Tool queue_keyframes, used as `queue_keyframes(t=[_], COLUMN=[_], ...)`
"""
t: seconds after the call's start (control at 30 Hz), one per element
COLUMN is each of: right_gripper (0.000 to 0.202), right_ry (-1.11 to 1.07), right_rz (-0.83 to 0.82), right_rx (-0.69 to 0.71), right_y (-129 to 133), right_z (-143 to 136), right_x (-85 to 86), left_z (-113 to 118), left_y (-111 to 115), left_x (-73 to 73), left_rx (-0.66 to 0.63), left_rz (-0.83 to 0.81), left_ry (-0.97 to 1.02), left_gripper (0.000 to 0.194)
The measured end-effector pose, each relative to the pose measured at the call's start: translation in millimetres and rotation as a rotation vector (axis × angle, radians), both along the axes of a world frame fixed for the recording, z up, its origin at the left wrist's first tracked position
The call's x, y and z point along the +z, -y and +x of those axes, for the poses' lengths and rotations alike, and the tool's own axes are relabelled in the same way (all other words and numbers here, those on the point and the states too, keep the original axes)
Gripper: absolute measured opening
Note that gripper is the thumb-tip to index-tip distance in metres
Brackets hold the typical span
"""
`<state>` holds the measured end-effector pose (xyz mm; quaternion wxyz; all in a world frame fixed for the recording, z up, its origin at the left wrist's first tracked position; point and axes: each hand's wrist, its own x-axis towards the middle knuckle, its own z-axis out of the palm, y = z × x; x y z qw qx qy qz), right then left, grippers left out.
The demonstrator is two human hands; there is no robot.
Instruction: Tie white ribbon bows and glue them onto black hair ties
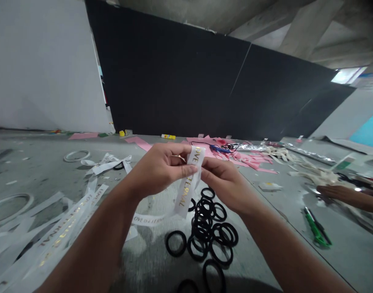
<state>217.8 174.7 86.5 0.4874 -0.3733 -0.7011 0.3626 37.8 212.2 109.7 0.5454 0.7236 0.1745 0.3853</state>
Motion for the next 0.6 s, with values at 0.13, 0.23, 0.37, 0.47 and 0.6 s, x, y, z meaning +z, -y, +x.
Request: queue_keyframes(t=[0.13, 0.23, 0.37, 0.47, 0.6], right_gripper=[0.024, 0.017, 0.016, 0.016, 0.017], right_ry=[-0.189, -0.142, -0.132, -0.174, -0.221], right_rz=[-0.095, -0.090, -0.089, -0.101, -0.122], right_rx=[0.060, 0.052, 0.014, -0.068, -0.150], right_y=[-1, 0, 1, -1, -5], right_z=[-3, -4, -5, -4, -2], right_x=[-6.4, -6.2, -5.4, -7.9, -10.1], left_z=[1, 0, 1, -1, -27], left_y=[-1, -2, -3, -4, 1], left_x=[-0.1, 0.2, -2.2, -1.2, 17.3], left_rx=[0.029, 0.088, 0.149, 0.195, 0.480], left_rz=[-0.020, 0.029, 0.098, 0.147, 0.304], left_ry=[0.032, 0.000, -0.058, -0.100, -0.019], left_gripper=[0.023, 0.024, 0.026, 0.022, 0.022])
